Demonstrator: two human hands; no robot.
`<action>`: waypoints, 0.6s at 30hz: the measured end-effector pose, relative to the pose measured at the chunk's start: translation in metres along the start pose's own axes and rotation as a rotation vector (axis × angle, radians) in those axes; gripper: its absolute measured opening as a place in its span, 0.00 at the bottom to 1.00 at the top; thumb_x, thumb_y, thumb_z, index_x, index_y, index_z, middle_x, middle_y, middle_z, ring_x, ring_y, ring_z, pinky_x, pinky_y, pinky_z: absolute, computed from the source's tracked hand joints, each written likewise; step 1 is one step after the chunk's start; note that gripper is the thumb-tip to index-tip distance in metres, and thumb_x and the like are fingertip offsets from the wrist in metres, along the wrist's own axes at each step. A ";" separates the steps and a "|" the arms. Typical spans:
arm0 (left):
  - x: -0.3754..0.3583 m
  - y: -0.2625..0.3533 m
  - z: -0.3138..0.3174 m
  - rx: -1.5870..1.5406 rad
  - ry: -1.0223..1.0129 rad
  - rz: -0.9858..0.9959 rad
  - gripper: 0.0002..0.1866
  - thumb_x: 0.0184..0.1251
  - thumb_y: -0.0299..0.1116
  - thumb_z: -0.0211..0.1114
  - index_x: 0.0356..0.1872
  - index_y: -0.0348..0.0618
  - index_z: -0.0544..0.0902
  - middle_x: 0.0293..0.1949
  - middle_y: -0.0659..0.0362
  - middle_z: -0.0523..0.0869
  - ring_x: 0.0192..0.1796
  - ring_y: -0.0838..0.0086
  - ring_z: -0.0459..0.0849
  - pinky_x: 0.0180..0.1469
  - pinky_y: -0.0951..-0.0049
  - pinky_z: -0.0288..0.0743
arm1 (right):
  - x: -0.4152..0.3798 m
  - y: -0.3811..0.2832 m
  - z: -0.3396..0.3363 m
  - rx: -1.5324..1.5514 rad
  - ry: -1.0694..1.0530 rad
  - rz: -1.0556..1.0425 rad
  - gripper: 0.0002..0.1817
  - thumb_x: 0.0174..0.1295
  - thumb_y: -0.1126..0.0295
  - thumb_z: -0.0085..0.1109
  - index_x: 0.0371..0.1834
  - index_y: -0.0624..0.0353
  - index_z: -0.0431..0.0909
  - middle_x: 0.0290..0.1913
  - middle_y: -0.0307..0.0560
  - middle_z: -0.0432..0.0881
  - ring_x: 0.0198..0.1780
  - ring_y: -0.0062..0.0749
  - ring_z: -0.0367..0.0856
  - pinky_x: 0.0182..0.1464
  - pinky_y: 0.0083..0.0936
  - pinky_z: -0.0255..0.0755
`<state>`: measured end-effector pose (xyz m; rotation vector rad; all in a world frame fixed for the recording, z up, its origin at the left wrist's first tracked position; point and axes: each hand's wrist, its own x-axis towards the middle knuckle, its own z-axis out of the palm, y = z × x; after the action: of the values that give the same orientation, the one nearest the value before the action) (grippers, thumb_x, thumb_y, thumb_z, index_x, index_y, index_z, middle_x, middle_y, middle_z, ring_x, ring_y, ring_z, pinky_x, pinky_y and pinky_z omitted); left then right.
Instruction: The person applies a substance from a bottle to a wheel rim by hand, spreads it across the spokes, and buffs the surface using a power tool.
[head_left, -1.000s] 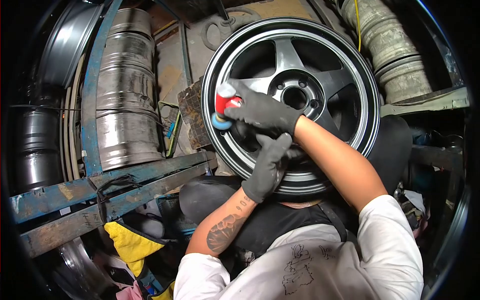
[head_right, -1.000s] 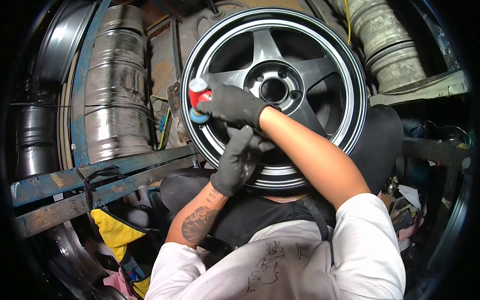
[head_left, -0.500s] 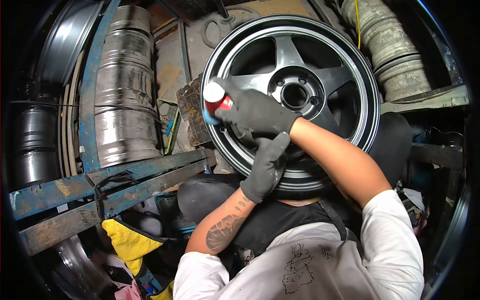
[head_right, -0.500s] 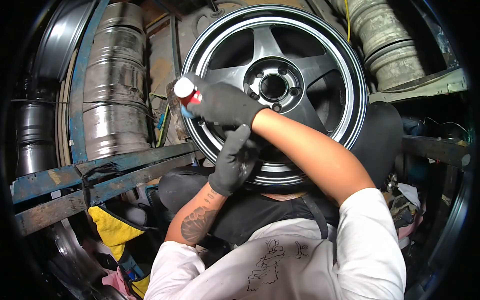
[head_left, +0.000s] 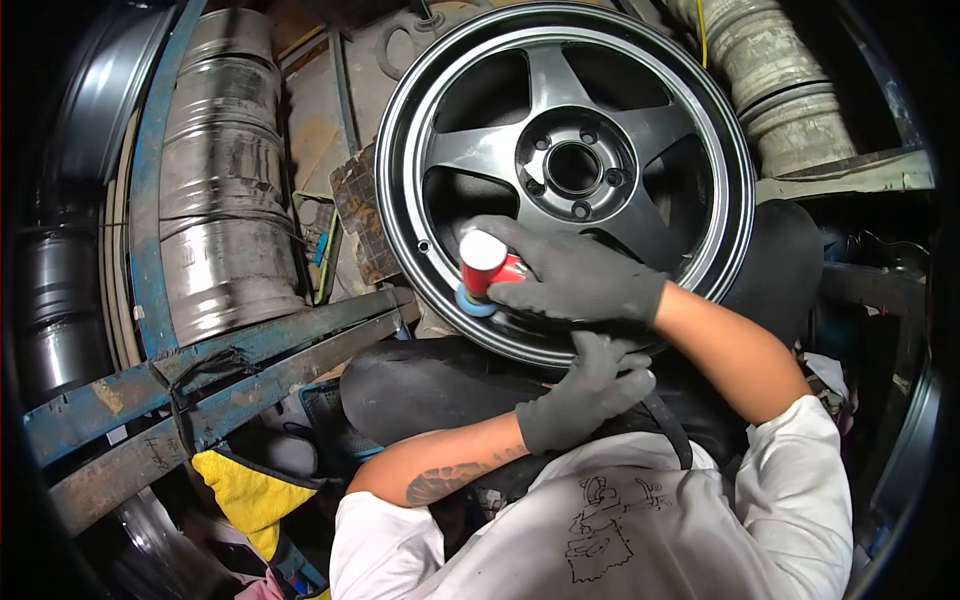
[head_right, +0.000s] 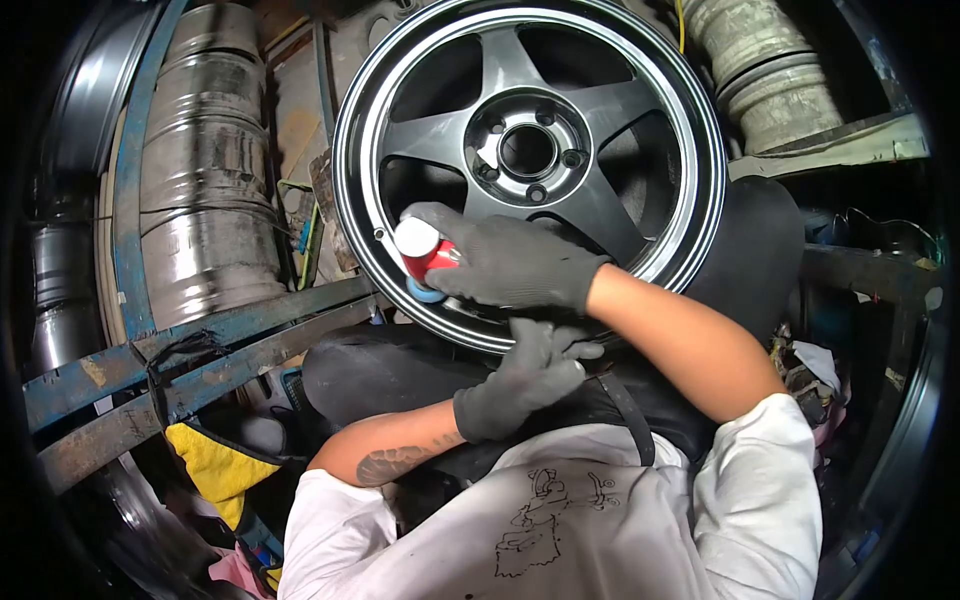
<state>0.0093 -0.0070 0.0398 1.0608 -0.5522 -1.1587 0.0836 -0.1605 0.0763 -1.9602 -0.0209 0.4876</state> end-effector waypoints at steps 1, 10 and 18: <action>-0.002 -0.004 -0.011 0.111 -0.017 -0.009 0.19 0.79 0.24 0.58 0.58 0.29 0.57 0.52 0.49 0.70 0.61 0.63 0.76 0.74 0.56 0.70 | 0.005 -0.002 0.003 0.017 0.037 -0.001 0.39 0.69 0.56 0.63 0.81 0.49 0.59 0.55 0.64 0.86 0.52 0.56 0.89 0.59 0.45 0.78; -0.007 0.005 -0.040 0.444 0.104 0.166 0.04 0.80 0.26 0.57 0.47 0.40 0.80 0.37 0.60 0.75 0.42 0.74 0.75 0.51 0.70 0.71 | 0.034 -0.007 0.015 -0.112 0.156 -0.044 0.39 0.69 0.54 0.61 0.81 0.49 0.57 0.46 0.68 0.88 0.46 0.64 0.88 0.53 0.53 0.79; -0.002 0.012 0.008 0.003 -0.234 -0.099 0.16 0.70 0.24 0.68 0.56 0.31 0.81 0.46 0.53 0.88 0.52 0.72 0.84 0.59 0.67 0.77 | -0.040 -0.016 -0.002 -0.339 -0.115 -0.024 0.36 0.69 0.56 0.61 0.80 0.41 0.62 0.45 0.55 0.89 0.43 0.58 0.89 0.49 0.53 0.82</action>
<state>0.0079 -0.0078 0.0537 0.9697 -0.6901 -1.3803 0.0512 -0.1644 0.1038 -2.2567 -0.2120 0.6125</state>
